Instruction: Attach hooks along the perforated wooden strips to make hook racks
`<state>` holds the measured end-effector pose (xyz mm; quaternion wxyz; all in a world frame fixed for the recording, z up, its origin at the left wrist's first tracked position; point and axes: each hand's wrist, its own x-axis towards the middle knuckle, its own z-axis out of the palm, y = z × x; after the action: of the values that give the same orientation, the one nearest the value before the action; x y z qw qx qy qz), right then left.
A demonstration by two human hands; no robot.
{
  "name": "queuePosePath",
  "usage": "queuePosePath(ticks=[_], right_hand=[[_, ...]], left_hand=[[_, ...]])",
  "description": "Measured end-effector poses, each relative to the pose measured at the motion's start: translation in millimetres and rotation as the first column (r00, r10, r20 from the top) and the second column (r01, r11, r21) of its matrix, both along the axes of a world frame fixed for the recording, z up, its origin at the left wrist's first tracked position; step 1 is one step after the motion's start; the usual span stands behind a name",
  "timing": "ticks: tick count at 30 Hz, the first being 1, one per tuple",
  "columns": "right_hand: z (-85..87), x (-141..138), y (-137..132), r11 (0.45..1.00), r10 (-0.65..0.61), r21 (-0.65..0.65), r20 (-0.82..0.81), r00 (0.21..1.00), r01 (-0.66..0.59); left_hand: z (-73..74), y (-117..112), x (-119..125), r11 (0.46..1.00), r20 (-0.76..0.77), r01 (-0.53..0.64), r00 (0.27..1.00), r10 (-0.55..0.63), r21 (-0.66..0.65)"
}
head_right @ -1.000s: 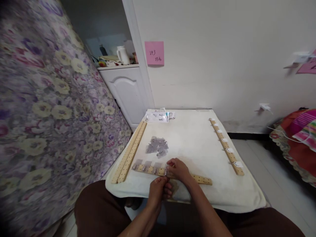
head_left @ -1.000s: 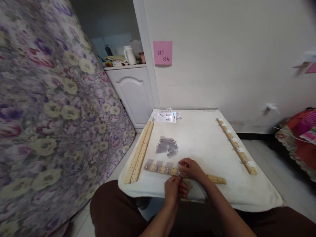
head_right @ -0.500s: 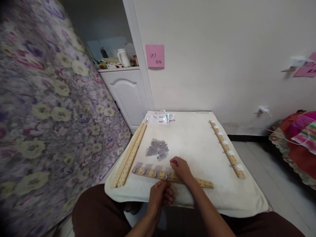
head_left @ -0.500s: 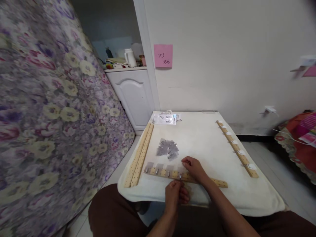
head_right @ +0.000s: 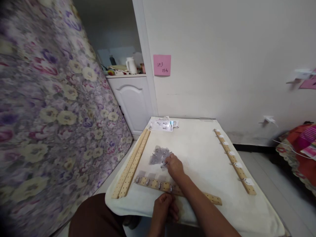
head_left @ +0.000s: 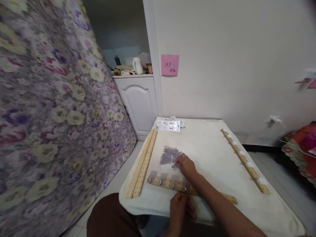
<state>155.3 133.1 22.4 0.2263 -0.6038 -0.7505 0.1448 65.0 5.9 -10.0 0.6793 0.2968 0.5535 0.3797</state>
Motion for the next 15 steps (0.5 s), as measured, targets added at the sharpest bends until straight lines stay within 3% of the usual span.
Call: queuePosePath(ticks=[4,11,15], right_hand=[[-2.6,5.3,-1.2,0.997,0.07,0.032,-0.044,0.997,-0.069],[-2.6,4.5,-9.5,0.996,0.082,0.031,-0.146,0.986,-0.078],[2.3,-1.6,-9.2,0.998,0.068,0.025,-0.178,0.982,-0.065]], left_hand=[[-4.5,2.6,0.9,1.0,-0.019,0.003,1.0,-0.003,-0.011],[-1.6,1.1,0.1,1.0,-0.008,0.001,1.0,-0.001,0.005],[-12.5,4.3,3.0,1.0,-0.042,-0.025,0.999,0.025,-0.007]])
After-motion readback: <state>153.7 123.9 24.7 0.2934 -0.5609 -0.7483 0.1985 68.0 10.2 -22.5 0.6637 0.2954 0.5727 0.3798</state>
